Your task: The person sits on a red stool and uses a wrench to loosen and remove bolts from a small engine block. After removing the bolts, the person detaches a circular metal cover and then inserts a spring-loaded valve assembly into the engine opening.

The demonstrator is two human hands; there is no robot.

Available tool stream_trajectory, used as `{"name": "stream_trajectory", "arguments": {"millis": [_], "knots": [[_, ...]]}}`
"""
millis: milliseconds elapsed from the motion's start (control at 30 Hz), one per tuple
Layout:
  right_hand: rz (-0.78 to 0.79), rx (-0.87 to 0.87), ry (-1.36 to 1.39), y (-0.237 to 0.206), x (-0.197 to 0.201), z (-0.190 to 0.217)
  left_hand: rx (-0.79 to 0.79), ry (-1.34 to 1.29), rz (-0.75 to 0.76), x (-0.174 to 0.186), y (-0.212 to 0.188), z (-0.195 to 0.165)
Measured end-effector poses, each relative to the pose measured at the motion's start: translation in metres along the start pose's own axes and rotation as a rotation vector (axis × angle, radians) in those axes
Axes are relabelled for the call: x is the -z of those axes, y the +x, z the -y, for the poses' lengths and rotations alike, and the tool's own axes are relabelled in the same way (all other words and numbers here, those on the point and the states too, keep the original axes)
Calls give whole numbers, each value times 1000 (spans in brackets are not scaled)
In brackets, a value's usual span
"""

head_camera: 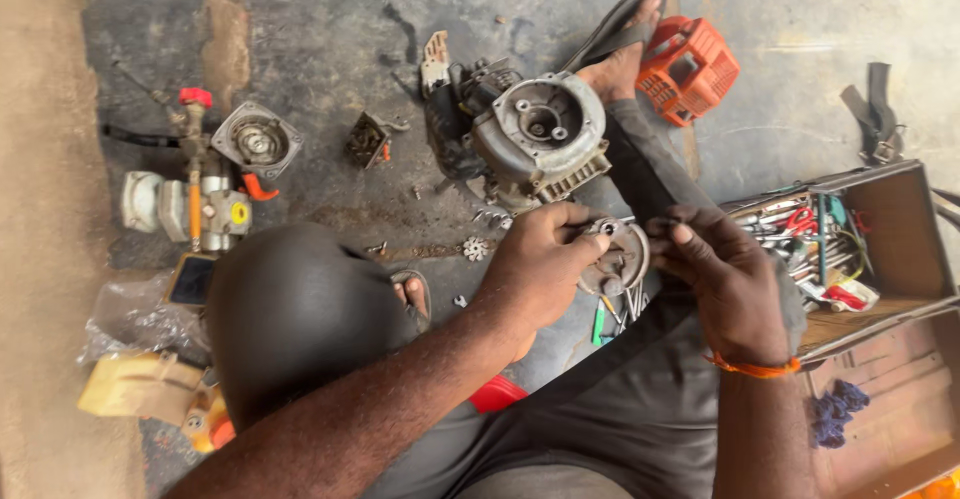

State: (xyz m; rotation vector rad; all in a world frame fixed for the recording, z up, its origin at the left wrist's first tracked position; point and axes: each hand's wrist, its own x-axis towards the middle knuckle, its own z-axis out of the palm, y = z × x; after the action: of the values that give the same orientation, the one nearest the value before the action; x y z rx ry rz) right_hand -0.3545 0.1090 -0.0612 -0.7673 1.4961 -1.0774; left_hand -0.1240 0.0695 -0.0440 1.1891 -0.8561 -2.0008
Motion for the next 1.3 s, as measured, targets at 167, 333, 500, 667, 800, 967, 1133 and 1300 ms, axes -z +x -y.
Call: {"name": "stream_trajectory", "arguments": {"millis": [167, 333, 500, 667, 800, 967, 1133, 1300], "knots": [[99, 335, -170, -29, -25, 54, 71, 39, -10, 1, 0, -8], [170, 439, -396, -37, -58, 64, 88, 55, -6, 3, -3, -14], [151, 519, -649, -32, -70, 67, 69, 28, -4, 4, -4, -12], [131, 745, -903, -32, -72, 70, 45, 17, 6, 5, -3, -7], [134, 691, -889, -33, -74, 73, -38, 74, 26, 4, -3, -4], [183, 615, -961, -33, -73, 79, -71, 77, 48, 3, -4, -6], [184, 739, -1064, -32, -74, 83, -26, 100, 47, 2, -8, -11], [160, 728, -1045, -32, -81, 86, -18, 80, 58, 3, -8, -14]]}}
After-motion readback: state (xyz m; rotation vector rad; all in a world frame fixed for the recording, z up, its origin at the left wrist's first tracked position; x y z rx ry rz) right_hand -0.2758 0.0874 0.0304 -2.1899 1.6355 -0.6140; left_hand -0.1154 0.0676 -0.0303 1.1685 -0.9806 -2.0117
